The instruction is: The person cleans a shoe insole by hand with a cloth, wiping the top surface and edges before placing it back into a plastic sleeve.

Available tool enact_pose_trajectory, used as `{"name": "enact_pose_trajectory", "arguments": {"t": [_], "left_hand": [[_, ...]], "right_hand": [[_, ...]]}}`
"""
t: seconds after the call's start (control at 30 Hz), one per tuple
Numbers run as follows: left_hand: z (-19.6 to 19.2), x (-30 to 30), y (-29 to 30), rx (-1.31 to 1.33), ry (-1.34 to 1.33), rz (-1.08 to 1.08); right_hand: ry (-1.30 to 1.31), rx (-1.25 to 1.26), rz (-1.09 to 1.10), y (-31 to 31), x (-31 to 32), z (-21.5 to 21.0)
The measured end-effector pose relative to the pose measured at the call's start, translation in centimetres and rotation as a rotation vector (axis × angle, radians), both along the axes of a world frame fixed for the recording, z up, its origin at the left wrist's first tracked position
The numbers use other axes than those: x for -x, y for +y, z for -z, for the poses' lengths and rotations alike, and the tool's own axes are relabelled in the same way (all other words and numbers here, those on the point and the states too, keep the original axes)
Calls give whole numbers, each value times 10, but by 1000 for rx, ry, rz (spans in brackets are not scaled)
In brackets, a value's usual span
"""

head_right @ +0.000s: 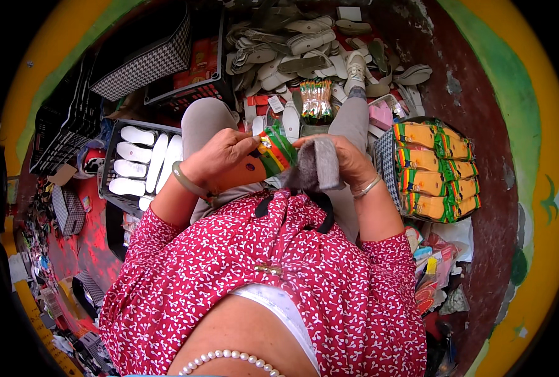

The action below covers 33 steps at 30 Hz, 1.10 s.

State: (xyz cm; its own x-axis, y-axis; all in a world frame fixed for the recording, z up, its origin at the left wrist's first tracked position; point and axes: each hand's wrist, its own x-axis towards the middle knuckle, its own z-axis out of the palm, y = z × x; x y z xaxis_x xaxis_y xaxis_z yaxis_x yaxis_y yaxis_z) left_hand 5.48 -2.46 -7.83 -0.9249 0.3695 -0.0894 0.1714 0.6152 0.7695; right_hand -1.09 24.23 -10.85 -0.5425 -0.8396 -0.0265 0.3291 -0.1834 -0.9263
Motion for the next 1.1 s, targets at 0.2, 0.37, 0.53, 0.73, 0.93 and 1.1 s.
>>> {"name": "enact_pose_trajectory", "arguments": {"t": [0.2, 0.37, 0.53, 0.73, 0.93, 1.1], "left_hand": [[-5, -8, 15, 233, 534, 211], [7, -10, 24, 286, 537, 194], [12, -7, 32, 173, 515, 186], [5, -7, 36, -33, 260, 30], [-3, -10, 35, -121, 98, -89], [-8, -17, 20, -134, 36, -194]], "right_hand": [[-131, -27, 172, -25, 0, 7], [-93, -50, 170, -37, -10, 2], [413, -258, 530, -54, -27, 28], [708, -320, 686, -56, -28, 6], [627, -245, 798, -43, -13, 6], [126, -51, 1092, -3, 28, 20]]}}
